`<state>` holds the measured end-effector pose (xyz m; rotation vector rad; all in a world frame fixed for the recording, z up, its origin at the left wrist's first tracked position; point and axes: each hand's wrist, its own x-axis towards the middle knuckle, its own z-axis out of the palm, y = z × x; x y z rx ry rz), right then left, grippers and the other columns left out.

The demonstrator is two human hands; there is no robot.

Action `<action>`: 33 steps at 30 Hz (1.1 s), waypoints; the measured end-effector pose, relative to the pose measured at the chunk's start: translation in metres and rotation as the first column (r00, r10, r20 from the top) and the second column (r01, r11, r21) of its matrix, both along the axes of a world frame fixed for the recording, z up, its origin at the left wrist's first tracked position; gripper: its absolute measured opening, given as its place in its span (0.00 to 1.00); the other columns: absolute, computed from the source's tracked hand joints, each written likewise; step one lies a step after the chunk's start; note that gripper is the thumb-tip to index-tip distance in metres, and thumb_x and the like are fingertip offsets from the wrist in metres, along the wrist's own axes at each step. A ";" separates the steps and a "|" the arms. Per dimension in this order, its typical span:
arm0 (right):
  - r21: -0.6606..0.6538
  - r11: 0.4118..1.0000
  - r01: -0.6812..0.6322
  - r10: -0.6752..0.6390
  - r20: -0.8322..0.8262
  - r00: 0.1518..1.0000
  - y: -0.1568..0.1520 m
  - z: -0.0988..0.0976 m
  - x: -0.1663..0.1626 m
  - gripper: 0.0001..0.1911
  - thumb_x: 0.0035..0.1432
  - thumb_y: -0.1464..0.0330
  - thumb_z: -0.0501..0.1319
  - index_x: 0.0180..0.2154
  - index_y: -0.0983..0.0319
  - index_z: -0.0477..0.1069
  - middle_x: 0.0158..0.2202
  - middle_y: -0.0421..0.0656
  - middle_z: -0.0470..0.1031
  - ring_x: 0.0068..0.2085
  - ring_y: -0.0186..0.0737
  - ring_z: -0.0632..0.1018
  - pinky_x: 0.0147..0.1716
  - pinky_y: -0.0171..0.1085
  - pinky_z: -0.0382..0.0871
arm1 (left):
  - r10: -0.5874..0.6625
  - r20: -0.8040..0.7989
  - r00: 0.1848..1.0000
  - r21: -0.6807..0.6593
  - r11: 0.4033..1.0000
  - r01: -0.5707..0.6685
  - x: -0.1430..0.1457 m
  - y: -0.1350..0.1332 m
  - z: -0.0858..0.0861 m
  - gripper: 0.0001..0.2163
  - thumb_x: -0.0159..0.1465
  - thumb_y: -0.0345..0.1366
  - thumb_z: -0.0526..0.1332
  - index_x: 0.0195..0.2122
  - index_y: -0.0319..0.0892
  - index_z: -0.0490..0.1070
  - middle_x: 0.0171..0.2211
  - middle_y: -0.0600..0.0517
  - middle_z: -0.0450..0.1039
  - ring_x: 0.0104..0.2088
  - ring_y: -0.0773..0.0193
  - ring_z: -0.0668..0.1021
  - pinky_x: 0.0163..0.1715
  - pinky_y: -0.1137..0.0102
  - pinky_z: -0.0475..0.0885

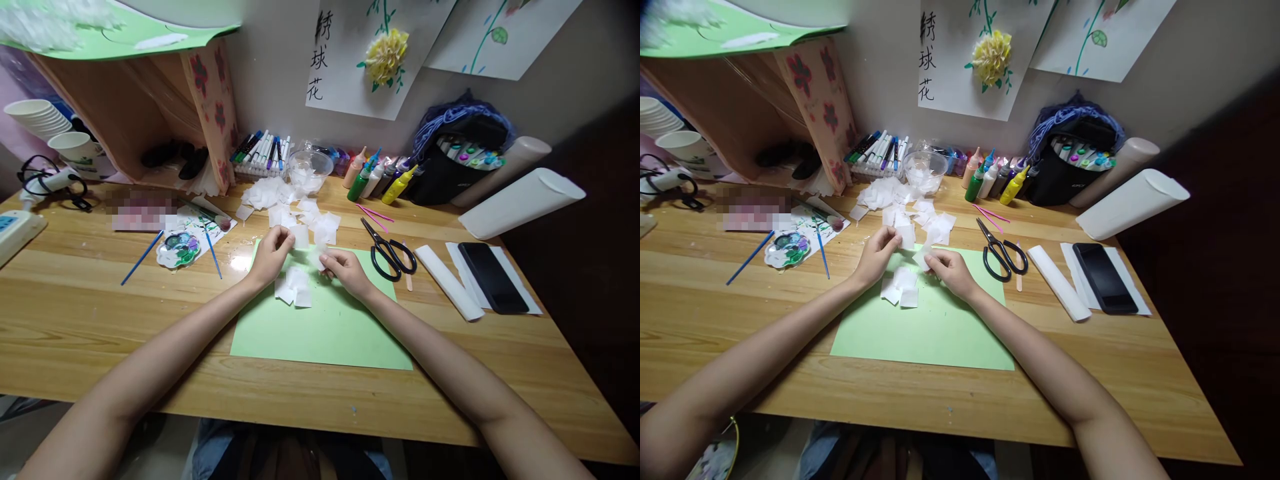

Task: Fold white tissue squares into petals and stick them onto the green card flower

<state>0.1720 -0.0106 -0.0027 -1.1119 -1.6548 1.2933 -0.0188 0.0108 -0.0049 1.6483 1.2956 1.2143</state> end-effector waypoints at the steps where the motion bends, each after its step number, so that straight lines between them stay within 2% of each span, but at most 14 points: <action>1: -0.008 1.000 0.016 -0.016 -0.003 1.000 0.001 -0.001 0.000 0.23 0.56 0.50 0.56 0.21 0.62 0.67 0.20 0.38 0.66 0.22 0.31 0.64 0.24 0.34 0.58 | 0.049 -0.026 0.998 0.002 0.999 -0.049 -0.001 0.002 0.000 0.07 0.63 0.38 0.56 0.29 0.42 0.64 0.26 0.55 0.67 0.28 0.68 0.70 0.30 0.72 0.65; 5: 0.021 0.988 0.155 -0.156 0.054 0.986 0.010 -0.002 0.004 0.24 0.57 0.51 0.56 0.20 0.63 0.66 0.20 0.38 0.65 0.23 0.32 0.64 0.24 0.33 0.58 | 0.262 -0.189 0.947 0.028 0.965 -0.261 -0.011 0.014 -0.003 0.06 0.61 0.37 0.58 0.29 0.41 0.69 0.28 0.52 0.71 0.28 0.65 0.71 0.31 0.70 0.65; 8: 0.027 0.963 0.268 -0.270 0.088 0.959 0.022 -0.006 0.009 0.22 0.58 0.53 0.55 0.22 0.63 0.66 0.20 0.38 0.63 0.23 0.31 0.63 0.24 0.32 0.57 | 0.295 -0.215 0.931 0.062 0.955 -0.289 -0.019 0.023 -0.009 0.07 0.61 0.36 0.57 0.35 0.41 0.73 0.33 0.48 0.75 0.33 0.62 0.73 0.36 0.66 0.68; 10: -0.041 0.959 0.280 -0.278 0.055 0.959 0.027 -0.009 0.011 0.18 0.58 0.55 0.55 0.36 0.64 0.69 0.24 0.38 0.66 0.22 0.30 0.62 0.21 0.32 0.56 | 0.289 -0.176 0.941 0.079 0.957 -0.279 -0.023 0.026 -0.013 0.10 0.61 0.34 0.55 0.40 0.41 0.74 0.38 0.47 0.75 0.38 0.59 0.75 0.42 0.64 0.69; 12: -0.095 0.955 0.282 -0.284 -0.005 0.959 0.030 -0.013 0.012 0.24 0.57 0.58 0.55 0.52 0.64 0.61 0.31 0.40 0.69 0.22 0.29 0.62 0.19 0.31 0.56 | 0.289 -0.154 0.945 0.070 0.957 -0.282 -0.023 0.027 -0.016 0.12 0.61 0.32 0.55 0.45 0.41 0.72 0.42 0.46 0.73 0.42 0.59 0.75 0.45 0.64 0.69; 13: -0.092 0.953 0.289 -0.293 -0.030 0.956 0.029 -0.015 0.012 0.27 0.57 0.60 0.55 0.56 0.63 0.56 0.36 0.42 0.69 0.22 0.29 0.64 0.19 0.31 0.58 | 0.293 -0.148 0.945 0.062 0.956 -0.287 -0.023 0.026 -0.017 0.14 0.60 0.31 0.55 0.47 0.42 0.70 0.43 0.46 0.72 0.42 0.59 0.75 0.45 0.64 0.69; 16: 0.065 0.924 0.376 -0.374 -0.034 0.927 0.026 -0.017 0.011 0.28 0.57 0.64 0.55 0.58 0.59 0.52 0.48 0.48 0.65 0.32 0.33 0.70 0.28 0.35 0.68 | 0.323 -0.115 0.939 0.070 0.946 -0.317 -0.022 0.023 -0.016 0.15 0.59 0.29 0.55 0.48 0.43 0.67 0.47 0.46 0.66 0.39 0.63 0.74 0.47 0.64 0.68; 19: 0.329 0.820 0.467 -0.502 0.022 0.865 0.018 -0.009 0.011 0.23 0.57 0.66 0.56 0.54 0.58 0.58 0.51 0.50 0.61 0.44 0.40 0.70 0.43 0.40 0.68 | 0.360 -0.078 0.930 0.092 0.931 -0.353 -0.020 0.020 -0.013 0.13 0.58 0.27 0.55 0.45 0.43 0.66 0.46 0.47 0.63 0.37 0.65 0.73 0.45 0.65 0.68; 20: 0.398 0.807 0.435 -0.489 0.039 0.871 0.015 -0.005 0.011 0.20 0.58 0.66 0.57 0.52 0.58 0.60 0.49 0.50 0.63 0.44 0.41 0.69 0.44 0.41 0.68 | 0.367 -0.071 0.927 0.093 0.928 -0.361 -0.020 0.020 -0.011 0.13 0.58 0.26 0.55 0.44 0.42 0.65 0.44 0.48 0.63 0.36 0.66 0.72 0.45 0.66 0.69; 21: 0.447 0.824 0.348 -0.419 0.068 0.905 0.012 -0.002 0.010 0.16 0.58 0.66 0.57 0.49 0.58 0.63 0.45 0.48 0.65 0.43 0.41 0.70 0.43 0.42 0.67 | 0.371 -0.068 0.926 0.091 0.927 -0.365 -0.020 0.019 -0.010 0.12 0.58 0.26 0.55 0.43 0.42 0.65 0.43 0.48 0.63 0.36 0.66 0.72 0.44 0.66 0.69; 23: 0.492 0.870 0.021 -0.135 0.198 0.971 0.004 0.004 0.007 0.09 0.57 0.65 0.60 0.41 0.59 0.69 0.38 0.45 0.66 0.40 0.41 0.70 0.41 0.41 0.67 | 0.371 -0.064 0.926 0.086 0.927 -0.365 -0.019 0.018 -0.007 0.11 0.57 0.25 0.55 0.41 0.42 0.64 0.42 0.49 0.62 0.36 0.66 0.71 0.43 0.67 0.69; 25: 0.514 0.832 -0.207 0.035 0.325 0.945 -0.003 0.007 0.002 0.08 0.54 0.64 0.63 0.37 0.59 0.72 0.37 0.45 0.66 0.40 0.42 0.69 0.41 0.42 0.66 | 0.363 -0.063 0.930 0.083 0.930 -0.357 -0.018 0.017 -0.005 0.11 0.57 0.24 0.55 0.41 0.42 0.64 0.42 0.49 0.62 0.37 0.65 0.72 0.43 0.67 0.69; 28: 0.528 0.783 -0.328 0.097 0.418 0.903 -0.009 0.008 -0.003 0.11 0.50 0.65 0.66 0.37 0.60 0.73 0.36 0.45 0.66 0.39 0.42 0.68 0.40 0.42 0.65 | 0.353 -0.062 0.934 0.085 0.934 -0.347 -0.017 0.015 -0.004 0.12 0.56 0.23 0.55 0.41 0.42 0.63 0.44 0.48 0.61 0.38 0.64 0.72 0.43 0.67 0.69; 33: 0.453 0.783 -0.426 0.229 0.428 0.875 -0.009 0.010 -0.004 0.08 0.50 0.64 0.68 0.31 0.61 0.74 0.36 0.44 0.68 0.40 0.41 0.68 0.42 0.41 0.64 | 0.340 -0.054 0.939 0.092 0.938 -0.334 -0.018 0.015 -0.004 0.12 0.56 0.23 0.54 0.40 0.42 0.63 0.44 0.47 0.61 0.39 0.63 0.72 0.41 0.67 0.69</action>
